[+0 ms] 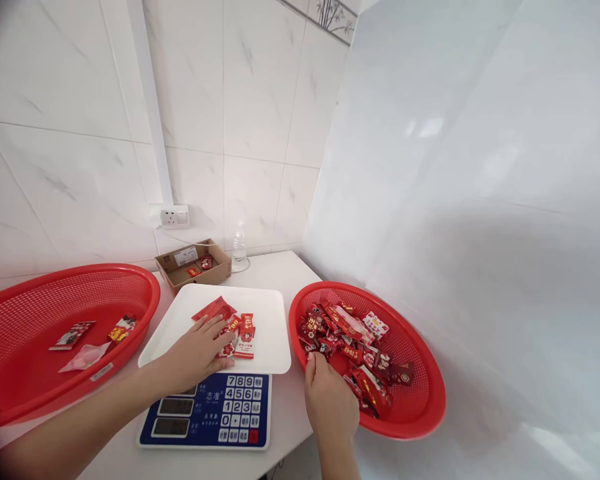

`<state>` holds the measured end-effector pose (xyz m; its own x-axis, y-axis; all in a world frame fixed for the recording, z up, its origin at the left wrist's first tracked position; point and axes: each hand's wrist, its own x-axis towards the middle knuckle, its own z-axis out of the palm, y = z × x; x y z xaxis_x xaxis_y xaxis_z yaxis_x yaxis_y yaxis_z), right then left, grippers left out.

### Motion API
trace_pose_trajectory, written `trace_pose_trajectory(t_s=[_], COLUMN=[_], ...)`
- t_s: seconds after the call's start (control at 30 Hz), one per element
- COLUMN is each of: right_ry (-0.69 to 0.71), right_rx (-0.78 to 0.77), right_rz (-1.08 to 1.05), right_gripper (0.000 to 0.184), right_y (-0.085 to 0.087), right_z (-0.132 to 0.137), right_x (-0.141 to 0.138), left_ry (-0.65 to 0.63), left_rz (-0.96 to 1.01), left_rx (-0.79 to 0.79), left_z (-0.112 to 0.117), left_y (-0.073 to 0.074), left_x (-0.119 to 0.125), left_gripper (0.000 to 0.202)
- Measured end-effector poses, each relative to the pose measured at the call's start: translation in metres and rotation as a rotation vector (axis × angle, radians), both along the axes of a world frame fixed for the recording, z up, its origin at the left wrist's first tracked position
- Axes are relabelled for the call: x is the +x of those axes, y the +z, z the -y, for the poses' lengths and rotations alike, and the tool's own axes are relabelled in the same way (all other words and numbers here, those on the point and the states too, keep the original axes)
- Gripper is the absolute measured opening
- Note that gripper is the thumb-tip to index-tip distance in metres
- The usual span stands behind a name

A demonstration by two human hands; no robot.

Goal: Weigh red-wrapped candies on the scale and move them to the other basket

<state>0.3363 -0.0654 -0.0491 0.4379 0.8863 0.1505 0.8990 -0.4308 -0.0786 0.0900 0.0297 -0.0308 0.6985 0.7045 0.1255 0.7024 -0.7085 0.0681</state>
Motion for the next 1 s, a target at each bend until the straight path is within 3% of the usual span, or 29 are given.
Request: trace_pose_trajectory(t_s=[0.5,0.77,1.0], right_ry=[-0.013,-0.009,-0.016], right_rx=[0.004,-0.010,-0.014], right_rz=[-0.055,-0.050,-0.046], right_gripper=[0.040,0.042,0.042], right_y=[0.008,0.006,0.007], right_z=[0.003,0.005,0.004], right_x=[-0.002,0.002,0.002], left_ry=[-0.016,0.158,0.089], left_rz=[0.036,0.071,0.058], left_rx=[-0.040,-0.103,-0.131], left_z=[-0.022,-0.034,-0.023], left_y=[0.009,0.019,0.014], left_x=[0.037,-0.005,-0.024], left_gripper=[0.041,0.061,0.057])
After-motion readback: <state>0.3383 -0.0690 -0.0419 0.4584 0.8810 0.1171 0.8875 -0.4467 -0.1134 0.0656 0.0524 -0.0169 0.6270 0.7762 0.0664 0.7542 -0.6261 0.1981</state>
